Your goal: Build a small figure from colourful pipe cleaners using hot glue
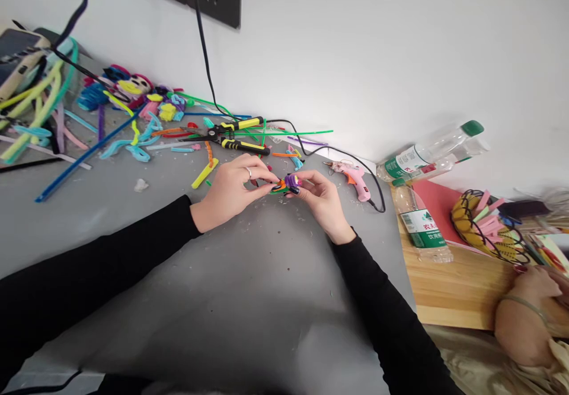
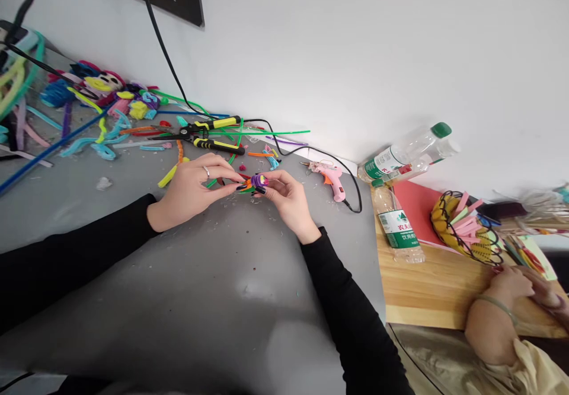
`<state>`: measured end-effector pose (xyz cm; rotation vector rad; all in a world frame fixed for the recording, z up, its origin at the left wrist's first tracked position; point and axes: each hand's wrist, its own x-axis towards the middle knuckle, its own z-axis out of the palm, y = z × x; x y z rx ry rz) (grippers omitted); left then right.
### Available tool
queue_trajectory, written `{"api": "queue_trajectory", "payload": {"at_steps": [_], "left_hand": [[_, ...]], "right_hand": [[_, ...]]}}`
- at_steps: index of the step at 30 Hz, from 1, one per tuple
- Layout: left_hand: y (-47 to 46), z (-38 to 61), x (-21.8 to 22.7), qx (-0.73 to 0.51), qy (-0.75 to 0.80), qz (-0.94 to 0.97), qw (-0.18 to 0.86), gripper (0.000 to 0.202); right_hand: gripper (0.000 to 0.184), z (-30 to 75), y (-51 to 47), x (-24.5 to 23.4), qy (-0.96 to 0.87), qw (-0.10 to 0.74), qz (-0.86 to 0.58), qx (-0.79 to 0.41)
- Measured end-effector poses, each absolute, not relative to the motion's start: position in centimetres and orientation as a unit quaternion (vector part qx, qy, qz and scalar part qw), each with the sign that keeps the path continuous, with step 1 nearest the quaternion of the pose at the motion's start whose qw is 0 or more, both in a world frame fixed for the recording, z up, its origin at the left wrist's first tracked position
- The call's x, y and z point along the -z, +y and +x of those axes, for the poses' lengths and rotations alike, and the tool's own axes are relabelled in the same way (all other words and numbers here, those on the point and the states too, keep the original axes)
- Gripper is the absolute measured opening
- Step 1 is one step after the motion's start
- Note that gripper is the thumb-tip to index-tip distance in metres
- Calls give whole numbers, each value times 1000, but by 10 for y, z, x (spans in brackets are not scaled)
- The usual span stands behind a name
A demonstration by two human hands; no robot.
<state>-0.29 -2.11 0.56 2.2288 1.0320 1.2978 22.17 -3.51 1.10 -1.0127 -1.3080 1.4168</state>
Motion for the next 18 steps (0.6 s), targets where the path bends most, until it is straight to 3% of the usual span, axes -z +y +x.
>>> {"api": "queue_trajectory", "payload": {"at_steps": [18], "left_hand": [[-20,-3,-6,-480,349,792,144,15]], "right_hand": [[35,221,-36,-8,-526,470,-429,-565]]}}
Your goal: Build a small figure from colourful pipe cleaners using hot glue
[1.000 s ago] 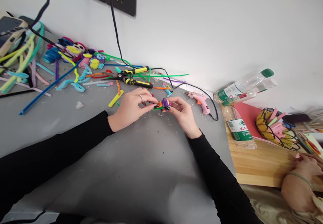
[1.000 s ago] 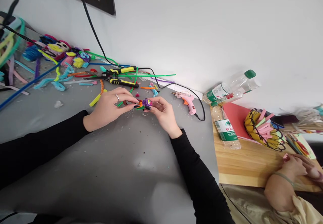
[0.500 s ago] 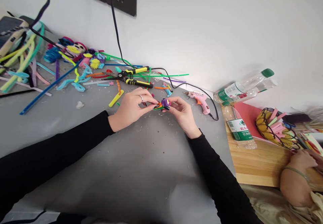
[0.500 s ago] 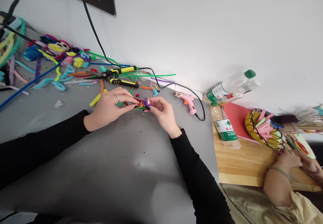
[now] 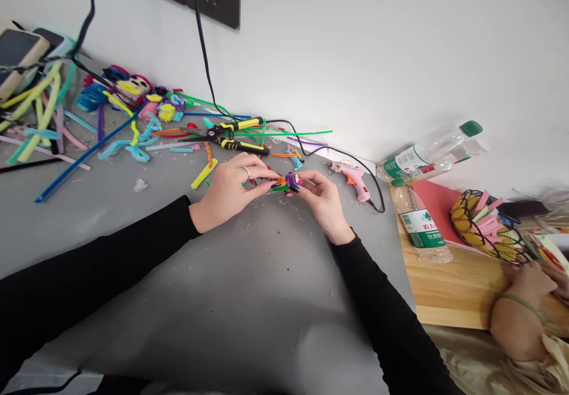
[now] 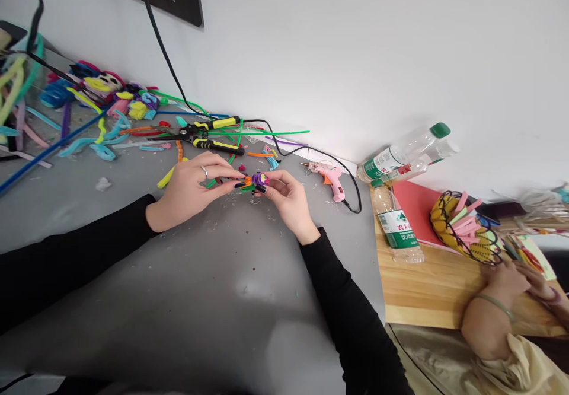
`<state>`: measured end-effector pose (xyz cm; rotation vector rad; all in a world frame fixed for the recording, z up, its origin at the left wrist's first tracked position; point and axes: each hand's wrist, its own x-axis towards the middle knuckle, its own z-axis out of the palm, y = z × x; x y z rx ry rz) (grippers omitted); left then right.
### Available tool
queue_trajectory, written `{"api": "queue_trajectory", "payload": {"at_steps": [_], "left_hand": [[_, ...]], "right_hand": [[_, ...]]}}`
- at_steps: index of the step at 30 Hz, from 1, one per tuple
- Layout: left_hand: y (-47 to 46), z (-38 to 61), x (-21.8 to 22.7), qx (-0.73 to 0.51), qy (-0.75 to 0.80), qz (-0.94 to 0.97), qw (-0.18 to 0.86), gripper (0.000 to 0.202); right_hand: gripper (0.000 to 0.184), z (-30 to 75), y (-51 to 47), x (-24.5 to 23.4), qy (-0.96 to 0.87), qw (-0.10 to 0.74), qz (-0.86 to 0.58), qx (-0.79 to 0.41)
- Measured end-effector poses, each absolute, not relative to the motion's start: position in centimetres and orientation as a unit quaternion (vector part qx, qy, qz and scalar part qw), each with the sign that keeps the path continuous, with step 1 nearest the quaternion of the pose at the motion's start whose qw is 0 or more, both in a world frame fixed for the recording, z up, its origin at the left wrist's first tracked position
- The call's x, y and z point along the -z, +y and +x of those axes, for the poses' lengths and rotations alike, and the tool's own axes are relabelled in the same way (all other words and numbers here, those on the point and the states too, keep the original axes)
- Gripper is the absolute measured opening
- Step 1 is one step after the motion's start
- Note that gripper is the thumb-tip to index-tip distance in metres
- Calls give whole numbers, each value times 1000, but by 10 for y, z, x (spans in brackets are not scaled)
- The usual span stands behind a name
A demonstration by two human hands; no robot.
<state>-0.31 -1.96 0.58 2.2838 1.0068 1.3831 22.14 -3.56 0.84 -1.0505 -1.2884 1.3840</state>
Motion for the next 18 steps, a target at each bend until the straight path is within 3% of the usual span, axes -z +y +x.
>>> {"api": "queue_trajectory", "payload": {"at_steps": [18], "left_hand": [[-21,-2,-5,-492,366,771,173,15]], "right_hand": [[34,220,-37,-11,-535,468,-423,-562]]}}
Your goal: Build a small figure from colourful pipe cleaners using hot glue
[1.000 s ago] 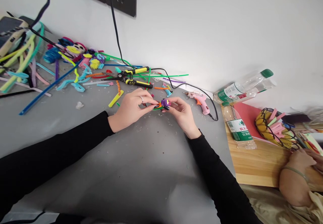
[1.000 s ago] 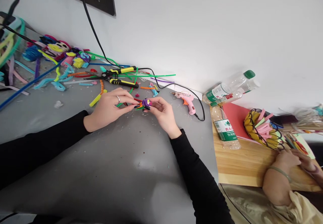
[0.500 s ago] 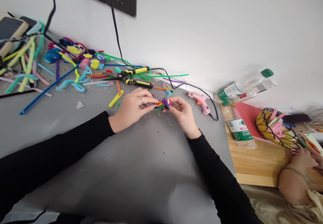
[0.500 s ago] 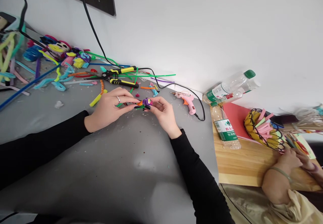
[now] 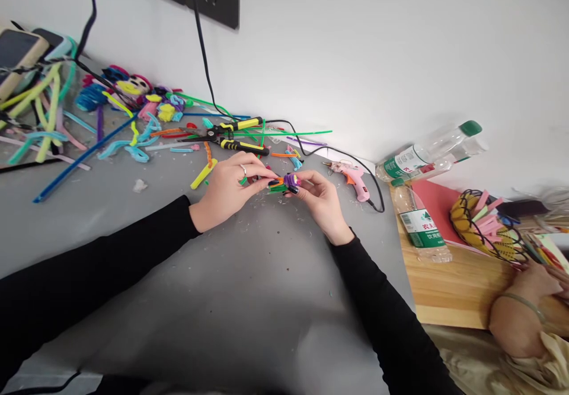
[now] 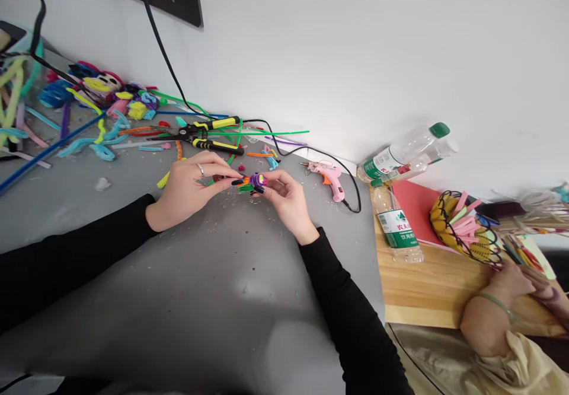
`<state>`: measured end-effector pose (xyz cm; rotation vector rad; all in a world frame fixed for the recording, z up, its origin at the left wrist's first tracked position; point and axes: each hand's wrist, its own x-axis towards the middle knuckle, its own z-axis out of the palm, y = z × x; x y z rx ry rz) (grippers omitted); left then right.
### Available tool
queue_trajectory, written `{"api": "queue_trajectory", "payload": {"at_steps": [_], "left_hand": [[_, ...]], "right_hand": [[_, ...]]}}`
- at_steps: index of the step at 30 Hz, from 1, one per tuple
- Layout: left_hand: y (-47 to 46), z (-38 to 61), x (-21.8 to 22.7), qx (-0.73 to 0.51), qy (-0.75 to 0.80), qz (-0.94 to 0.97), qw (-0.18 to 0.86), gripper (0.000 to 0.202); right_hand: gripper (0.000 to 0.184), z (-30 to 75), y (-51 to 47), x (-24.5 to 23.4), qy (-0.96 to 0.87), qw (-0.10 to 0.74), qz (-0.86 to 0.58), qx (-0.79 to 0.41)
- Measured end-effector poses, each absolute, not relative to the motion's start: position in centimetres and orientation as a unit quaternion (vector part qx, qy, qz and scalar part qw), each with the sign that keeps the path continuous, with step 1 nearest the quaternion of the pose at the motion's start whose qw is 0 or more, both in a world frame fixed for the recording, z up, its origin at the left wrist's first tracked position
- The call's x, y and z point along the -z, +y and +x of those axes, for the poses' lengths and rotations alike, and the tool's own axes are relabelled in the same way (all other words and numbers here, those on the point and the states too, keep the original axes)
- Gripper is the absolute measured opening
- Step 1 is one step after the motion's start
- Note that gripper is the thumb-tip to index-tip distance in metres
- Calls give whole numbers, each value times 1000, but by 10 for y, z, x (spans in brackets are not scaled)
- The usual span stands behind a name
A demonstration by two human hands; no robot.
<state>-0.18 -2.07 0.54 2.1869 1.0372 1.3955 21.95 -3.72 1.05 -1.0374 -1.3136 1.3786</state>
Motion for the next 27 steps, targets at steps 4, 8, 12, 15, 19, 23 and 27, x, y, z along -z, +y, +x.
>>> {"api": "queue_trajectory", "payload": {"at_steps": [4,8,12,15,19,23,27], "left_hand": [[-21,-2,-5,-500,371,764,169,14],[-21,-2,-5,-492,359,777,158,15],[-21,-3,-6,-488,346,787,154,14],[-20,-2,-5,-487,359,780,161,19],[-20,-1,-3,-489,365,776,161,23],[-20,-1,-2,-489,370,774,159,23],[-20,-2,-5,-483,389,764,179,22]], "right_hand": [[35,219,-37,-11,-533,469,-423,-563],[36,219,-38,-11,-534,467,-424,-563],[36,219,-38,-13,-532,465,-429,-563],[37,219,-38,-14,-534,464,-432,-560],[39,218,-39,-14,-536,461,-434,-558],[37,218,-39,-14,-535,461,-432,-561],[34,218,-39,-13,-534,465,-426,-563]]}}
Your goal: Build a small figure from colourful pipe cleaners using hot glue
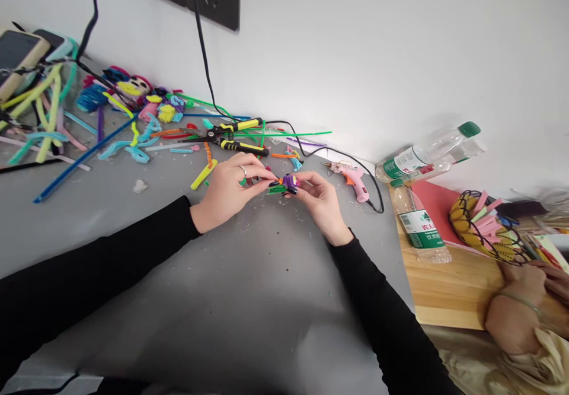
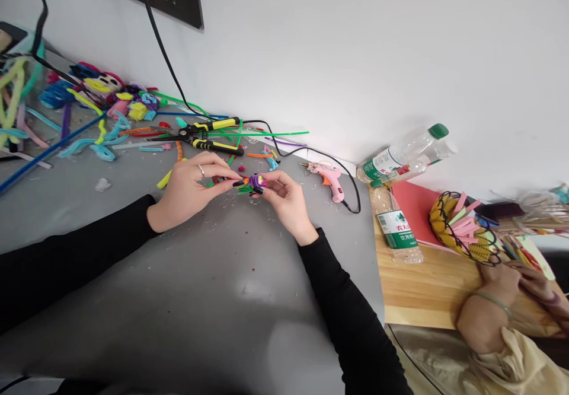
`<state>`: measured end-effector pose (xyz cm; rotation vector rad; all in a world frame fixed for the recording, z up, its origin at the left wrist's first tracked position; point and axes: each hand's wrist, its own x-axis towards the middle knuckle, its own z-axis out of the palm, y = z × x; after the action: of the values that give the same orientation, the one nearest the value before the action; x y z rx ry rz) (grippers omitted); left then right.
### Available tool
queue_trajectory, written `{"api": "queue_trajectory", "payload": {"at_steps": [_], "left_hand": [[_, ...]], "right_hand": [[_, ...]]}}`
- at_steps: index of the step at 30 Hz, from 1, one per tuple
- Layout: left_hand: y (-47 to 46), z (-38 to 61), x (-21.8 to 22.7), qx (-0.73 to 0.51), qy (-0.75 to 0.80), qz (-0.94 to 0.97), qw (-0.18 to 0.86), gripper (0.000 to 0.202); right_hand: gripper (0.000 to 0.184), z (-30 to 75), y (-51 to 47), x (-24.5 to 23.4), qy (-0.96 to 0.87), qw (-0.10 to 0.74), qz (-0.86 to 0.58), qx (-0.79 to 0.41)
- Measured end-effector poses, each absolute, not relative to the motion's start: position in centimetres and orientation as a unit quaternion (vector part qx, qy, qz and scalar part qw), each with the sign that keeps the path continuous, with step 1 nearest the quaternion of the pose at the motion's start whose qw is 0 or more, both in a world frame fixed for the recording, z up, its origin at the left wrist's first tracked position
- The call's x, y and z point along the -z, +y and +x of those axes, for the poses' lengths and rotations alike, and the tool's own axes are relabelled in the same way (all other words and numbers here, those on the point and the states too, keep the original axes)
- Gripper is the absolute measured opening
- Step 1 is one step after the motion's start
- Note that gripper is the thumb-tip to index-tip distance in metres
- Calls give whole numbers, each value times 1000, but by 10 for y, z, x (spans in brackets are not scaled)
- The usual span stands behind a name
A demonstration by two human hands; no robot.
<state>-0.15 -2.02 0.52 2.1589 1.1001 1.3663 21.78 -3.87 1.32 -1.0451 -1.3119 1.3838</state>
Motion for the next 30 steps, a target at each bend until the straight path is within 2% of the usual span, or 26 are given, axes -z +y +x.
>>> {"api": "queue_trajectory", "payload": {"at_steps": [30], "left_hand": [[-19,-2,-3,-476,380,775,166,24]], "right_hand": [[38,217,-39,-13,-535,463,-435,-557]]}}
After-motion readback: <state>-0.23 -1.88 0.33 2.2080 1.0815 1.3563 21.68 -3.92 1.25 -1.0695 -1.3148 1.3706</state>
